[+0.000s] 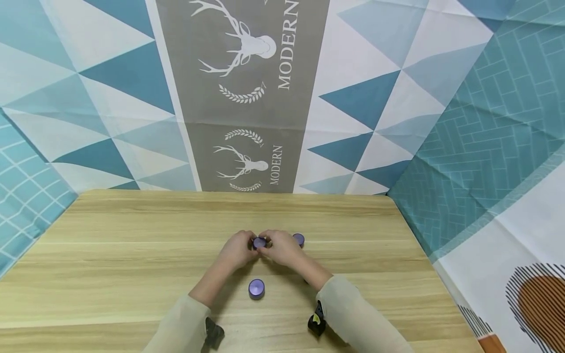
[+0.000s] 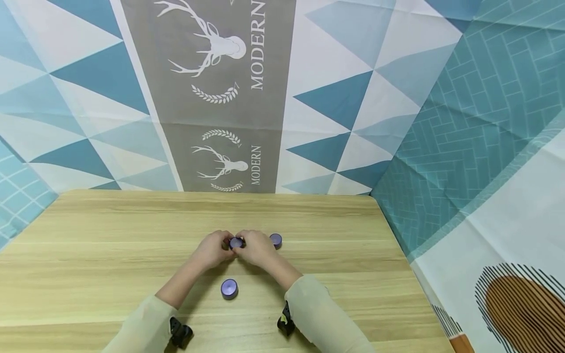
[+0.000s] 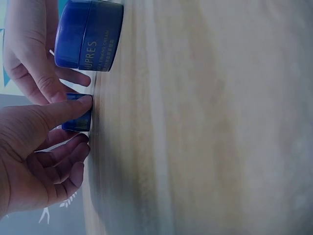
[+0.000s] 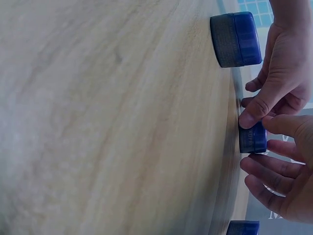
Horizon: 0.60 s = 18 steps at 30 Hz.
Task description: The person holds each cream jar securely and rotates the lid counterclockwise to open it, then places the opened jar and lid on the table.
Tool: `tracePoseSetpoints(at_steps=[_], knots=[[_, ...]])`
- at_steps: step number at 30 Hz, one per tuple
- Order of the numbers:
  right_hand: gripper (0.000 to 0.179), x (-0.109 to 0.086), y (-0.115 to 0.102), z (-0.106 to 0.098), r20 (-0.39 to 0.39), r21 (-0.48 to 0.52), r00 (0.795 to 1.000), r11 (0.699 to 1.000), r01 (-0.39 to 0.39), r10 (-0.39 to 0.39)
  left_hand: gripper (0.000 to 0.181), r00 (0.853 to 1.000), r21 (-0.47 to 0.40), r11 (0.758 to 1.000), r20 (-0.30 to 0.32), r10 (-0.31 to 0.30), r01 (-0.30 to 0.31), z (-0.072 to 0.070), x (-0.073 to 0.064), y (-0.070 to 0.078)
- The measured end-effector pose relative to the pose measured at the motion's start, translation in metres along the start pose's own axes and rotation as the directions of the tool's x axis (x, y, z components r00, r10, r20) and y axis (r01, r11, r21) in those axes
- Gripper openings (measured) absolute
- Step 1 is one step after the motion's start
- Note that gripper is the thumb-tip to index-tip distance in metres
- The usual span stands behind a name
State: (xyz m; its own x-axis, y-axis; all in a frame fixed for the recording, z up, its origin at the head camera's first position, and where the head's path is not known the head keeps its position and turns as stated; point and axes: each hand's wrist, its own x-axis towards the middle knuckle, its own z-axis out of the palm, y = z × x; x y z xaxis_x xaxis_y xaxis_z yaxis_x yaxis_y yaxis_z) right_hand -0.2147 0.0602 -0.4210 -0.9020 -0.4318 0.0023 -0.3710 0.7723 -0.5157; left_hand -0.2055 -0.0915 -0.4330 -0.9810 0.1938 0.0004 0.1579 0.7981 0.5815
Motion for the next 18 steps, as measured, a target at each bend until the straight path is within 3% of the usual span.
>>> tracePoseSetpoints(at_steps=[14, 18], knots=[[0.039, 0.0011, -0.0018, -0.0015, 0.012, 0.06, 1.0, 0.998, 0.005, -0.006, 0.033, 1.0, -0.022, 1.0, -0.018, 0.013, -0.013, -0.0044, -0.0016, 0.0032], [0.035, 0.0013, -0.0017, -0.0042, 0.003, 0.062, 0.999, 0.997, 0.048, -0.048, 0.034, 0.999, -0.037, 0.999, -0.03, 0.035, -0.036, -0.0059, -0.0042, 0.0045]])
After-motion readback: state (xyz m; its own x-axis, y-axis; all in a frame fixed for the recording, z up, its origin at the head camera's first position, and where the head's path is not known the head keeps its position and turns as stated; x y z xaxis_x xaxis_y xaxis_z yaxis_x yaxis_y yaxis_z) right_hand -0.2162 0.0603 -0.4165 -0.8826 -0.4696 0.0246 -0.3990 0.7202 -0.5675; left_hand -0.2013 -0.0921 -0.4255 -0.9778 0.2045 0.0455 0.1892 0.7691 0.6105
